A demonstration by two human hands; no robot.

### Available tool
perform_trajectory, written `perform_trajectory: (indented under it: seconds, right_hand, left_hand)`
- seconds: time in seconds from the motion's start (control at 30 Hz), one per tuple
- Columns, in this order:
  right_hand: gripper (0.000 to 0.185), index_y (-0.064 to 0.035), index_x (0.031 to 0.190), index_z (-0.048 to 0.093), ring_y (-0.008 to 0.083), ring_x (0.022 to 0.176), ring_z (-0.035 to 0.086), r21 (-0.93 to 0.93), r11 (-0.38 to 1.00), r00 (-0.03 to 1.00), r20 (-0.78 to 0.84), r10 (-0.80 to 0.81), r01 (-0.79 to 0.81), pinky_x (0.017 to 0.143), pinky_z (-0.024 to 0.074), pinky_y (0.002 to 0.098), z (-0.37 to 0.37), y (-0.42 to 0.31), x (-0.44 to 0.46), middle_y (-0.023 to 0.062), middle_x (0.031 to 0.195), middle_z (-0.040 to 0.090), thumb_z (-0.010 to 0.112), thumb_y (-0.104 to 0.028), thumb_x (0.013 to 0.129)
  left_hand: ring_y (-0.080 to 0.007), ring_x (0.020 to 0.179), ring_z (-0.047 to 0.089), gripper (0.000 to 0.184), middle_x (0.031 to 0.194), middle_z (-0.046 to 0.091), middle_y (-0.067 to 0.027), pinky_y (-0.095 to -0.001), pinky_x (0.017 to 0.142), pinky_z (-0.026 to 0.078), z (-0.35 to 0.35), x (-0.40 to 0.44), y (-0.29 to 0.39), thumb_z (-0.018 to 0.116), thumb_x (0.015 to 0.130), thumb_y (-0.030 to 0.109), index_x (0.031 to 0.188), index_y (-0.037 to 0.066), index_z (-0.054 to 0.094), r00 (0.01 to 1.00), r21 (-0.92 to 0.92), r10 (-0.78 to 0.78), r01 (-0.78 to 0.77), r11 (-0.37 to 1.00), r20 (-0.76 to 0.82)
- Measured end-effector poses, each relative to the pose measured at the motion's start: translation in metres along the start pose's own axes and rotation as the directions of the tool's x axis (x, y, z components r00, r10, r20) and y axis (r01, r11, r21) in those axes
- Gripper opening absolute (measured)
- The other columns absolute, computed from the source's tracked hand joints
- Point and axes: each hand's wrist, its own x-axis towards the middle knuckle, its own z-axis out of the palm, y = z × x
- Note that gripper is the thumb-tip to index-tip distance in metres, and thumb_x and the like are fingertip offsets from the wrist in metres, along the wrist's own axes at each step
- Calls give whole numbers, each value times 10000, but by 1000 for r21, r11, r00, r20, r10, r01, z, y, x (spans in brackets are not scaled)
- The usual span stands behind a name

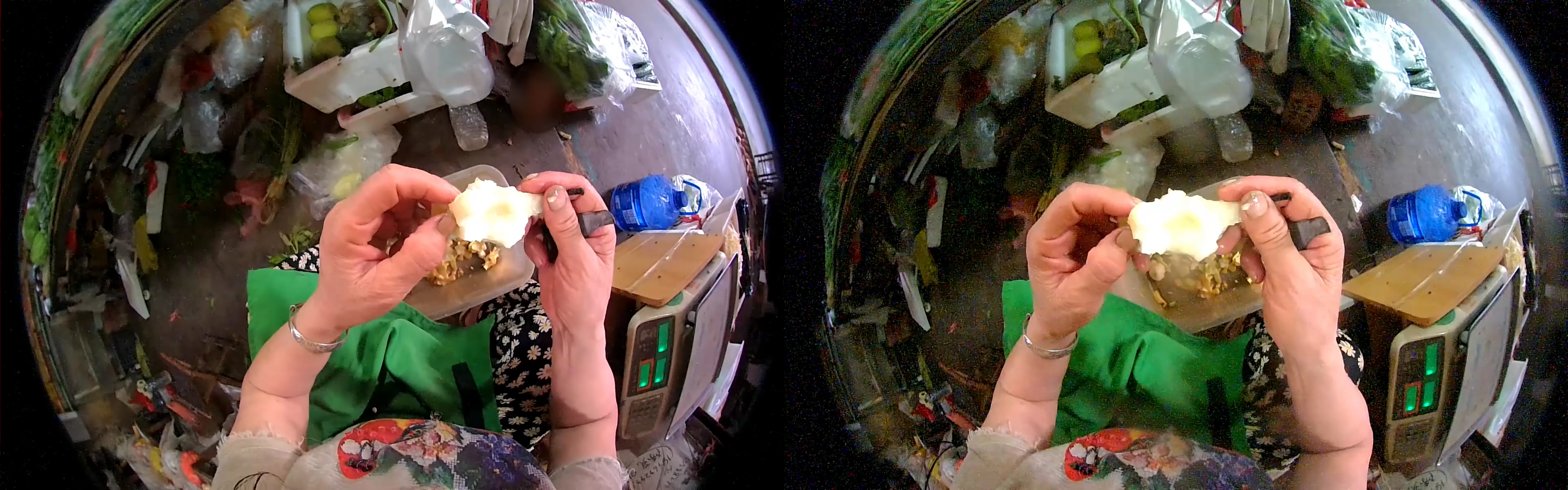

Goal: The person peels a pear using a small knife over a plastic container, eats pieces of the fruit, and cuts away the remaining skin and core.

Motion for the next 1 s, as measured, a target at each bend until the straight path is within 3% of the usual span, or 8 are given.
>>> perform_trajectory:
  seconds: [0.17, 0.53, 1.0]
  right_hand:
    - [205, -15, 978, 627, 28, 600, 505, -2, 1000, 1000, 17, -17, 17, 486, 310, 160, -2, 1, -1, 27, 727, 613, 578, -207, 926]
    - [204, -8, 978, 620, 54, 656, 560, -16, 997, 997, 12, -81, 81, 490, 328, 160, -3, 2, -2, 31, 861, 630, 584, -201, 923]
    - [205, -17, 981, 613, 67, 666, 568, -29, 995, 995, 26, -94, 94, 492, 337, 161, -4, 3, -3, 41, 907, 634, 578, -212, 926]
  left_hand:
    - [-19, 773, 522, 175, 902, 574, 17, -162, 682, 429, 4, 2, 1, 582, 880, 15, 1052, 3, 548, 1000, -105, 8, -11, 994, -28]
    - [-20, 809, 521, 187, 937, 571, 19, -169, 700, 432, 0, 1, -3, 599, 883, 36, 1061, 3, 550, 1000, -80, -9, 9, 997, 0]
    - [-21, 790, 539, 193, 917, 593, 5, -167, 691, 442, 0, 1, -1, 616, 880, 58, 1052, -10, 558, 1000, -103, 1, -3, 995, -17]
